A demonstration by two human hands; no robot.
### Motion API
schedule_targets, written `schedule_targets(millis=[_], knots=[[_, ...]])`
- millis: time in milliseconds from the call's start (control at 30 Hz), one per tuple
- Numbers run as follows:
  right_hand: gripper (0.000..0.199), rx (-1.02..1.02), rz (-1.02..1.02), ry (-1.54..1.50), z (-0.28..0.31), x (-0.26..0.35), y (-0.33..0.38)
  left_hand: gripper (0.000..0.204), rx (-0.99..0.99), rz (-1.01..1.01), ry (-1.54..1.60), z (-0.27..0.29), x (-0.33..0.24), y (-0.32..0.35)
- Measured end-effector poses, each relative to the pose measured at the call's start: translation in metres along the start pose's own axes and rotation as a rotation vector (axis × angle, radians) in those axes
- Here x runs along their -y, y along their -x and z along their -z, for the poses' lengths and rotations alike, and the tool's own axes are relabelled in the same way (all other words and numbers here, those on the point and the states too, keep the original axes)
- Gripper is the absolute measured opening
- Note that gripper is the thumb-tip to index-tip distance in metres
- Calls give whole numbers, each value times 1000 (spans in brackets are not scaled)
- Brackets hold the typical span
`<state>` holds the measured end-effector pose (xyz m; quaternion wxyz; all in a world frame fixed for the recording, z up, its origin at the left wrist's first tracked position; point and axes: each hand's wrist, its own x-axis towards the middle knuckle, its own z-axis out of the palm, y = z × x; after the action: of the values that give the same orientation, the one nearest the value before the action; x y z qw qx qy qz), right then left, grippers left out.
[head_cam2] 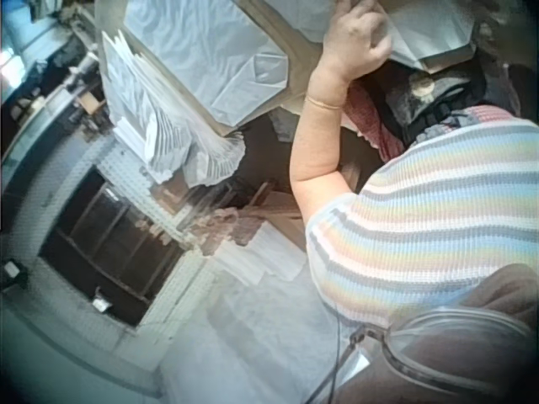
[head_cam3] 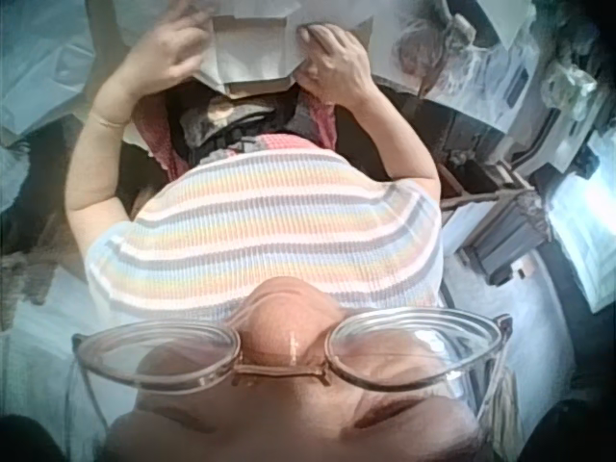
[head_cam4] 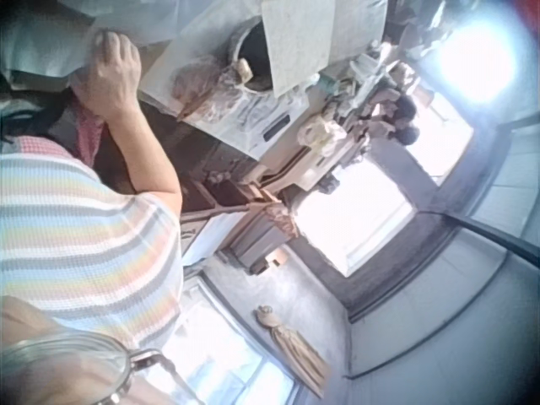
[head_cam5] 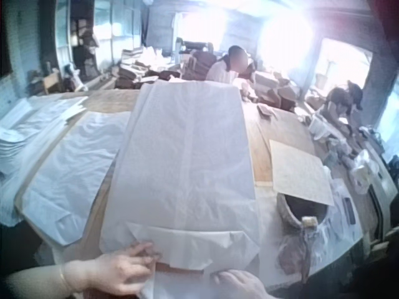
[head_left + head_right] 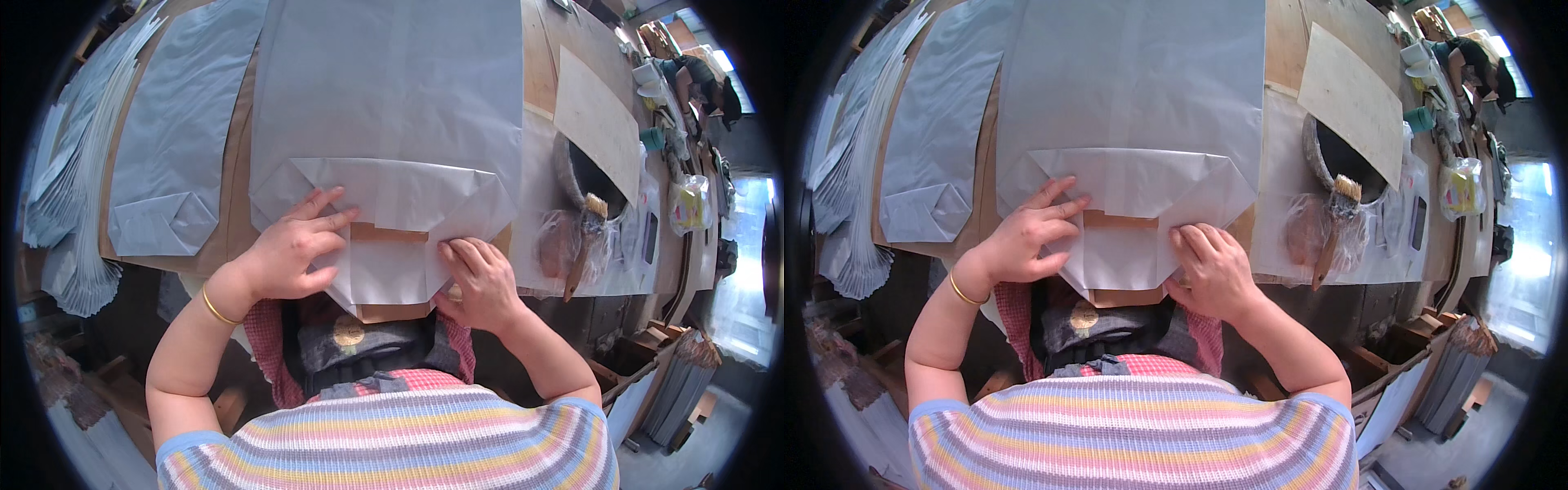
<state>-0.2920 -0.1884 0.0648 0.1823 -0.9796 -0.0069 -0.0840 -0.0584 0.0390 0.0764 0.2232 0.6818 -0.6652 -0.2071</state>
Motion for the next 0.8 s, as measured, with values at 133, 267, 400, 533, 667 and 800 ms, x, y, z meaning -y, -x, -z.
schedule_targets(millis=[133,267,400,533,667,800], knots=[[32,-171,16,50,-15,-24,14,21,-69,29,-194,1,-20,5],[17,-252,-101,-172,-6,-28,-4,19,-288,49,-233,-11,-6,6],[15,-260,-94,-364,11,-39,-40,19,-411,176,225,3,3,-17],[14,-205,-246,-568,-4,-48,-56,19,-541,361,359,-14,15,-28],[14,-293,-223,-365,-29,-45,-56,22,-714,323,4,-48,19,-30],[24,-366,-288,-245,-31,-39,-59,29,-682,527,-217,-49,14,-39]])
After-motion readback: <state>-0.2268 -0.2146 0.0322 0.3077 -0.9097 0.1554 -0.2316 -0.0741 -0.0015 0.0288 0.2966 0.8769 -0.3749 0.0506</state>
